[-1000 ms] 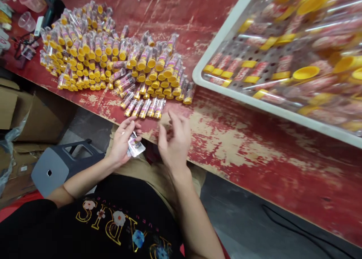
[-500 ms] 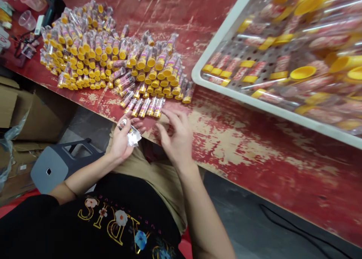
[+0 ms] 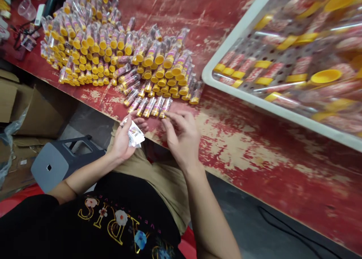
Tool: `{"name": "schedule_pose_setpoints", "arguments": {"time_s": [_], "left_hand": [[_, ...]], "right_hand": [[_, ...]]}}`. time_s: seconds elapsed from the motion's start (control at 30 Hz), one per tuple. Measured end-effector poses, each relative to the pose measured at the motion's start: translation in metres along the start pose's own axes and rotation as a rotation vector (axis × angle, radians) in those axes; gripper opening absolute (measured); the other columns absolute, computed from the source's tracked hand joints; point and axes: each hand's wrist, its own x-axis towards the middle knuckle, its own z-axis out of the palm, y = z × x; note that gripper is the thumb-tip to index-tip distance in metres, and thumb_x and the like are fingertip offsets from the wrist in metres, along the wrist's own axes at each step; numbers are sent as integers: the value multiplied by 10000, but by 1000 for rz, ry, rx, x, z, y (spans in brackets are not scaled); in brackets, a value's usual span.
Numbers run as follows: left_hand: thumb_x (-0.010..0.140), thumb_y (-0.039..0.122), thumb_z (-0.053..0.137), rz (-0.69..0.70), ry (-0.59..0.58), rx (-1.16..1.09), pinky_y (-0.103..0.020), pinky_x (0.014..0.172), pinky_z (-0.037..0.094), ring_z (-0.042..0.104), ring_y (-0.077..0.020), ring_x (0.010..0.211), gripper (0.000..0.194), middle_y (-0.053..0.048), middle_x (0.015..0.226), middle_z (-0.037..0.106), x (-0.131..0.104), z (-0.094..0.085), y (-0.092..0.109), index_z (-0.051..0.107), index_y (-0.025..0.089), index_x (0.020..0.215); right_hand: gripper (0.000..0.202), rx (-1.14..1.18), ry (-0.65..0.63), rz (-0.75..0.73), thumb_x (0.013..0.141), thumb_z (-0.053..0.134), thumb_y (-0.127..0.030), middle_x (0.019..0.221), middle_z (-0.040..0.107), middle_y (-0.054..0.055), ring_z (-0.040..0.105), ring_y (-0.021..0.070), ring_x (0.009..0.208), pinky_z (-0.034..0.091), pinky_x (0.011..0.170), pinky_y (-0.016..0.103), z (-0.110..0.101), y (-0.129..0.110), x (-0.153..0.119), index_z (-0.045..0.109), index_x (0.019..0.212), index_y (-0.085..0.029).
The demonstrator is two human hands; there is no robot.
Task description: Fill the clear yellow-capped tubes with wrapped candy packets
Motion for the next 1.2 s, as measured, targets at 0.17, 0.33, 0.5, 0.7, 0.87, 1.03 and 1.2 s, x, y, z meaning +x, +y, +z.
{"name": "schedule_pose_setpoints", "arguments": {"time_s": [0.17, 0.33, 0.5, 0.7, 0.87, 1.03, 1.2], "left_hand": [[841, 448, 884, 46, -232, 58, -365, 999, 574, 782, -239, 1071, 508, -72, 958, 817, -3, 13, -15, 691, 199, 1240], [669, 514, 983, 42, -255, 148, -324, 870, 601, 787, -210, 915, 583, -62, 907, 810, -3, 32, -34, 708, 193, 1070], [508, 419, 1058, 9, -237, 204, -259, 710, 595, 724, -131, 716, 630, -9, 870, 771, -2, 61, -44, 738, 163, 987], [374, 319, 1087, 23, -190, 195, -187, 637, 581, 688, -88, 665, 659, 18, 807, 755, -5, 81, -35, 747, 142, 910], [387, 295, 1086, 40, -225, 264, -176, 572, 592, 698, -92, 649, 706, 39, 844, 757, 5, 90, -33, 774, 177, 1010], [402, 282, 1079, -6, -281, 287, -207, 556, 611, 693, -102, 641, 679, 31, 859, 754, -1, 91, -39, 771, 177, 997], [408, 309, 1082, 23, -249, 306, -184, 556, 588, 696, -96, 648, 676, 33, 868, 756, 2, 86, -45, 762, 177, 988]], "right_hand": [[271, 220, -65, 201, 933, 734, -472, 778, 730, 13, 655, 137, 647, 547, 597, 257, 9, -30, -33, 719, 903, -203], [265, -36, 82, 104, 1016, 605, -376, 841, 761, 41, 695, 157, 778, 558, 749, 285, -19, -31, -28, 735, 856, -211], [286, -202, 110, 31, 1028, 601, -384, 814, 742, 45, 659, 155, 753, 528, 747, 284, -76, -37, -19, 735, 846, -210], [359, -530, 330, 116, 1061, 511, -480, 1098, 743, 137, 687, 226, 1014, 546, 910, 353, -144, -33, 40, 707, 1095, -181], [309, -828, 612, 360, 1000, 617, -331, 1149, 693, 231, 654, 305, 1117, 513, 975, 420, -210, -10, 94, 594, 1199, -96], [295, -911, 565, 394, 996, 428, -134, 1206, 672, 221, 637, 291, 1146, 480, 1040, 416, -207, 8, 100, 607, 1226, -87], [540, -918, 545, 348, 1016, 400, -201, 1246, 652, 183, 635, 266, 1069, 489, 983, 380, -194, 10, 101, 506, 1541, -127]]}}
